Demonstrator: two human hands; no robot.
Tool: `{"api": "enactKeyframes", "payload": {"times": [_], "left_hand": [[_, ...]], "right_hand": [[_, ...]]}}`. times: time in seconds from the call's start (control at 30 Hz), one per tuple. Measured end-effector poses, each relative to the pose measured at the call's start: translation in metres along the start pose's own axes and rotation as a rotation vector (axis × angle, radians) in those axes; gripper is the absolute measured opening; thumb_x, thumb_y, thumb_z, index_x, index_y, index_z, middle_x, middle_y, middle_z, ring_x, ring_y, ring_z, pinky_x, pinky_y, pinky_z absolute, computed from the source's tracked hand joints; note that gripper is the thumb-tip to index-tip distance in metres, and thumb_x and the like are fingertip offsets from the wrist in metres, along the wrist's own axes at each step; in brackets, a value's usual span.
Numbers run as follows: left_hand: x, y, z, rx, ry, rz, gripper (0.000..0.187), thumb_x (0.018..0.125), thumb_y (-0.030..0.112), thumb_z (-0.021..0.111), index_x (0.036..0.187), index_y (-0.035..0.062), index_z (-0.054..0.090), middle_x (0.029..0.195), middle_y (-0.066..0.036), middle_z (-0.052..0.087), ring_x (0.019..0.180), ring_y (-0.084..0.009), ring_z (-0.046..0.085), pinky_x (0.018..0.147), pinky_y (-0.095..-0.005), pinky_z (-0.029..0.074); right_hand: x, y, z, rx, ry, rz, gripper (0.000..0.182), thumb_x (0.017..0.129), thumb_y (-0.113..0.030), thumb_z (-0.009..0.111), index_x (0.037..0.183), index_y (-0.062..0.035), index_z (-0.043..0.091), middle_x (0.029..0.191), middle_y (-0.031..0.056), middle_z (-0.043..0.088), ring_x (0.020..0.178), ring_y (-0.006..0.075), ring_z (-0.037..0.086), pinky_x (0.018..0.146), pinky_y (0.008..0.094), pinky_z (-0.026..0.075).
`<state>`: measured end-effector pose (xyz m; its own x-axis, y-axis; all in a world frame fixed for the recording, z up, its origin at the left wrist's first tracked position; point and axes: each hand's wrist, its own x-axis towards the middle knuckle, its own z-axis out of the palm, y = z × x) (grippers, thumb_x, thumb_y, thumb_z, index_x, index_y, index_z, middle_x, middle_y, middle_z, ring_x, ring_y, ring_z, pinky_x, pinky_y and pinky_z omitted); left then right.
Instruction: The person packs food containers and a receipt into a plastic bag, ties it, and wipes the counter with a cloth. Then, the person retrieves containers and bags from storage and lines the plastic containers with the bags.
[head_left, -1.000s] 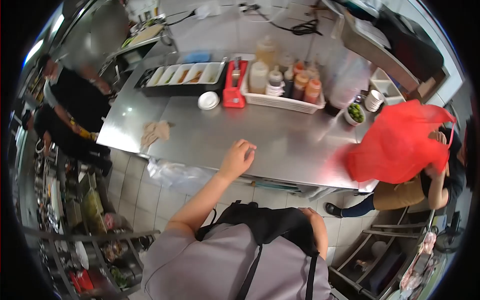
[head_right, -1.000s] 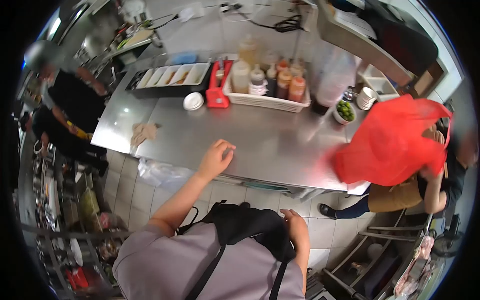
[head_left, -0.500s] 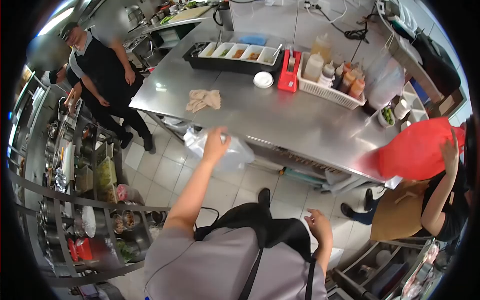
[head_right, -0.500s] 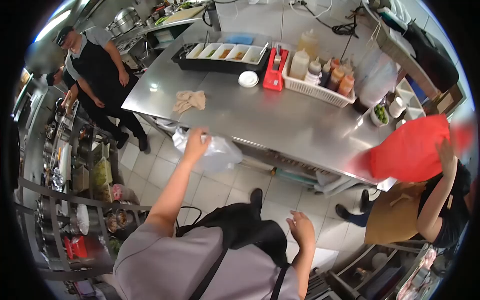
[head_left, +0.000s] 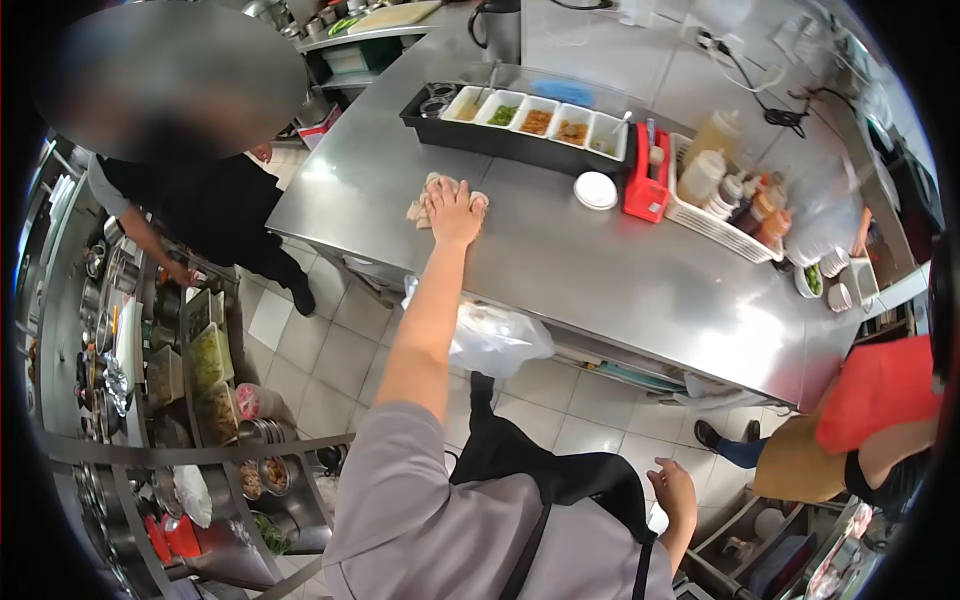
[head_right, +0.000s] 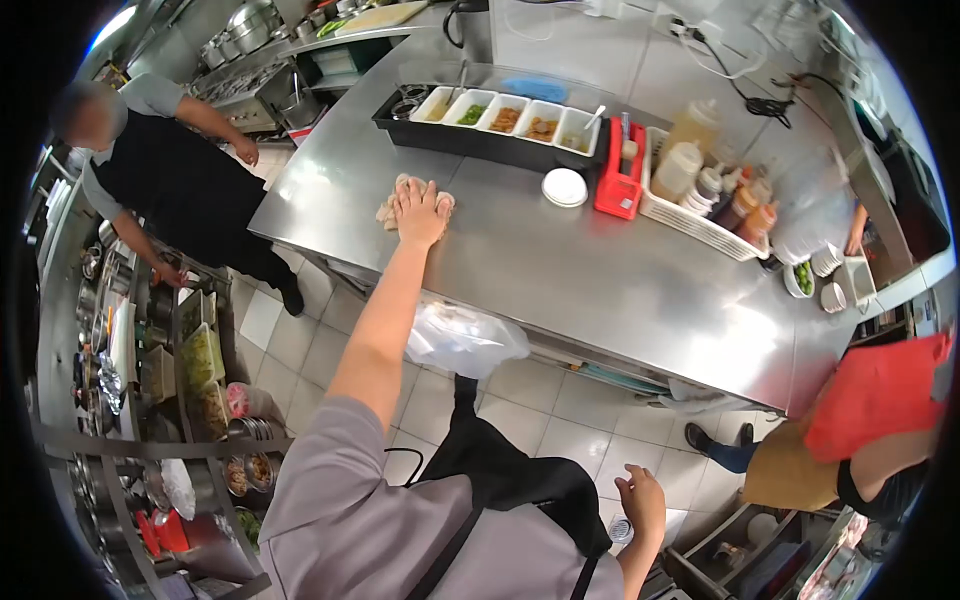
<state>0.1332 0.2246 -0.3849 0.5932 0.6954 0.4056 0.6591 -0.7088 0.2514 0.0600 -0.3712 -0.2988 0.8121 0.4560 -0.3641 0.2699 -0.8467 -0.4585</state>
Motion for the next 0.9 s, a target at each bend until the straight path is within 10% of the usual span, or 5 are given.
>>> {"api": "enactKeyframes", "payload": {"times": [0.27,0.47,0.67,0.73,0.9], "left_hand": [[0.137,-0.157,0.015,0.106,-0.087,0.024,0.055,0.086,0.057,0.034,0.127,0.0239,0.049,0.142,-0.015,0.029,0.134,-0.0369,0.017,0.105,-0.0564,0.011],[0.15,-0.295,-0.034,0.483,0.141,0.127,0.02,0.084,0.019,0.049,0.088,0.0082,0.065,0.103,-0.012,0.057,0.095,-0.0305,0.055,0.08,-0.0401,0.046],[0.117,-0.384,-0.085,0.837,-0.247,-0.426,0.018,0.084,0.017,0.051,0.082,0.0047,0.064,0.084,-0.011,0.066,0.08,-0.0278,0.065,0.061,-0.0379,0.053],[0.144,-0.458,-0.089,1.006,-0.42,0.308,0.027,0.089,0.02,0.047,0.097,-0.0003,0.063,0.095,-0.013,0.065,0.086,-0.0291,0.063,0.077,-0.0349,0.05],[0.161,-0.188,-0.136,-0.6,-0.783,-0.099,0.04,0.091,0.03,0.047,0.112,-0.0028,0.055,0.109,-0.019,0.059,0.097,-0.0309,0.059,0.085,-0.0323,0.044]], "right_hand": [[0.107,-0.154,0.008,0.061,-0.045,-0.225,0.026,0.079,-0.018,0.062,0.102,-0.0059,0.06,0.08,0.0109,0.06,0.07,0.0279,0.059,0.063,0.037,0.047],[0.151,-0.19,0.005,0.093,0.051,-0.172,0.023,0.081,-0.019,0.059,0.101,-0.0071,0.06,0.081,0.0126,0.06,0.072,0.0302,0.058,0.064,0.038,0.046],[0.143,-0.185,-0.004,0.104,0.134,0.028,0.024,0.082,-0.023,0.059,0.101,-0.0084,0.06,0.088,0.0135,0.061,0.079,0.0321,0.059,0.068,0.0411,0.047],[0.128,-0.159,0.013,0.129,0.141,0.108,0.026,0.081,-0.024,0.059,0.102,-0.0084,0.06,0.09,0.0131,0.061,0.082,0.0322,0.059,0.071,0.0416,0.048],[0.09,-0.124,0.041,0.058,0.031,0.392,0.029,0.081,-0.027,0.059,0.102,-0.0067,0.06,0.094,0.0138,0.061,0.09,0.0334,0.058,0.076,0.0421,0.048]]}}
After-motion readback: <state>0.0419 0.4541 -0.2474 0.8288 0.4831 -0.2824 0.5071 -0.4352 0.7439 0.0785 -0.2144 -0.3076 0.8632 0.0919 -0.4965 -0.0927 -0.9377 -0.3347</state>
